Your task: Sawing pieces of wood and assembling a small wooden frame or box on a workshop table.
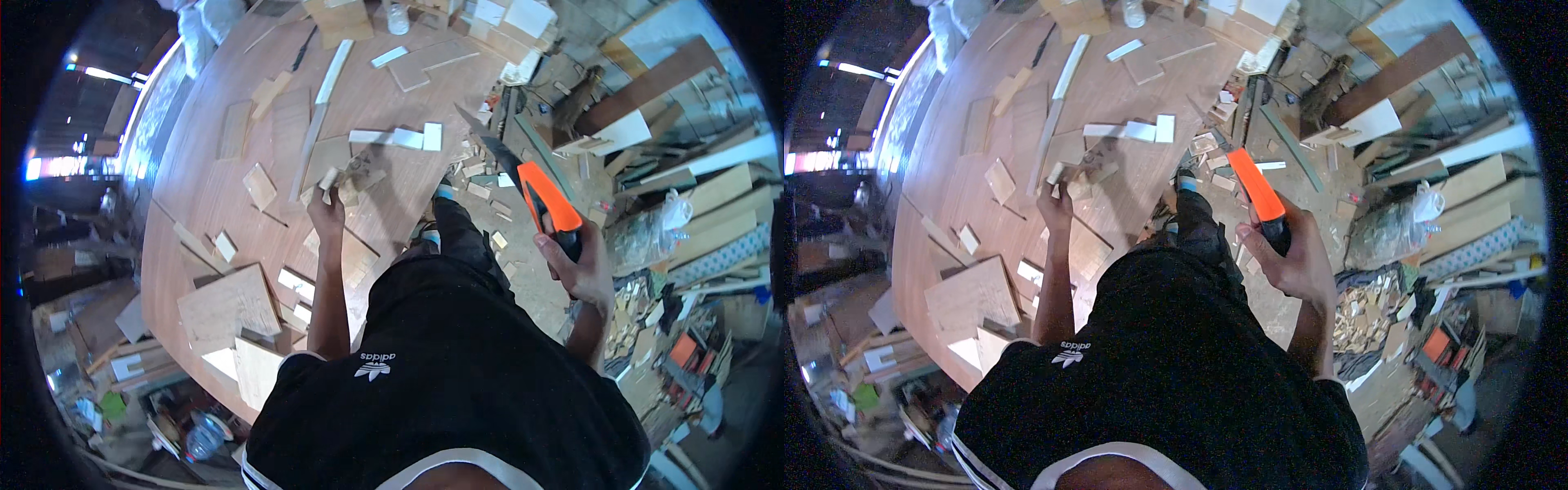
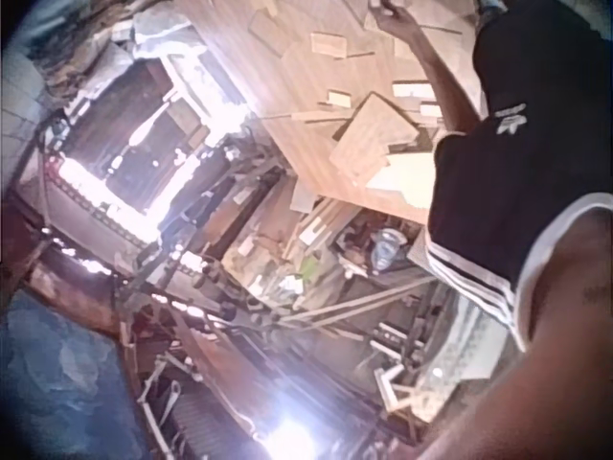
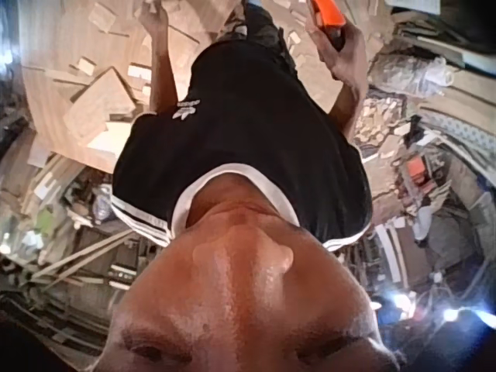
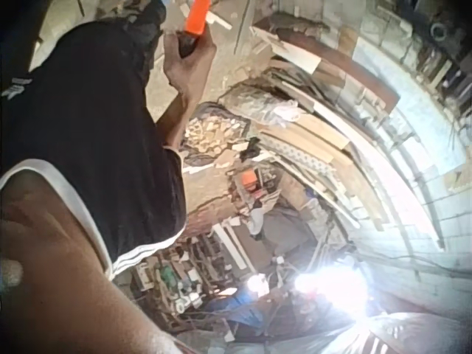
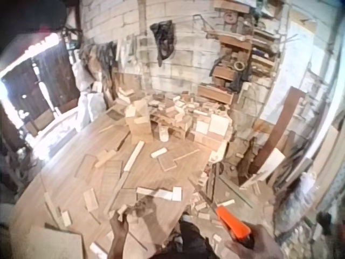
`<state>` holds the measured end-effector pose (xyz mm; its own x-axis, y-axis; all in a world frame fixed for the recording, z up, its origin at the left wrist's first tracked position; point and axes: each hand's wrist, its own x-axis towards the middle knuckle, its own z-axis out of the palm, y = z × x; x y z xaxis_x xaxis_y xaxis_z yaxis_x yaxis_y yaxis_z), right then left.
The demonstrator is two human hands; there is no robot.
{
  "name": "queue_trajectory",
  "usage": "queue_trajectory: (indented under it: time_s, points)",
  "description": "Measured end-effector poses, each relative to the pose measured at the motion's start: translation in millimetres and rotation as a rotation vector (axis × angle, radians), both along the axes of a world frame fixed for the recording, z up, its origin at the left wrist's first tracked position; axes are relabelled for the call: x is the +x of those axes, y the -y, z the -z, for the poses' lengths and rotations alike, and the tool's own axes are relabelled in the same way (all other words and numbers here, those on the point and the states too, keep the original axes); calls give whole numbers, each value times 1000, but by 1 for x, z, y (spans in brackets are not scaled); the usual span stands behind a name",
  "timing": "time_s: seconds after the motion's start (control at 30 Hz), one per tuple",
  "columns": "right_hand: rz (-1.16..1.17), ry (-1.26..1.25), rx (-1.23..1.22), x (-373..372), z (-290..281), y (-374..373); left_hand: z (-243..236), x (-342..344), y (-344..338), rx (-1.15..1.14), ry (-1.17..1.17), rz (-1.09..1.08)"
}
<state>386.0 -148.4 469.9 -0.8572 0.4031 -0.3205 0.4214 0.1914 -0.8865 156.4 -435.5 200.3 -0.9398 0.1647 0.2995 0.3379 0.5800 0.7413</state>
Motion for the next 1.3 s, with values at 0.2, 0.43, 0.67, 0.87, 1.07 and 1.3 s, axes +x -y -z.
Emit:
queue_trajectory:
  time_s: [0.2, 0.43, 0.67, 0.87, 1.07, 1.3]
  points:
    - [-376, -268, 327, -52, 28, 2, 5, 8, 52, 931, 232, -485]
    - [-726, -217, 487, -131, 120, 2, 62, 57, 127, 1488, 438, -802]
    - [-1133, -190, 881, -185, 213, -31, 100, 142, 145, 2107, 591, 455]
    - [-1159, -262, 894, -223, 291, -79, 41, 142, 67, 1615, 464, -1141]
    - [-1220, -140, 892, -249, 332, -100, 21, 172, 45, 1440, 433, -1361]
    - [-1147, -121, 884, -266, 348, -105, 7, 202, 12, 1188, 266, -1389]
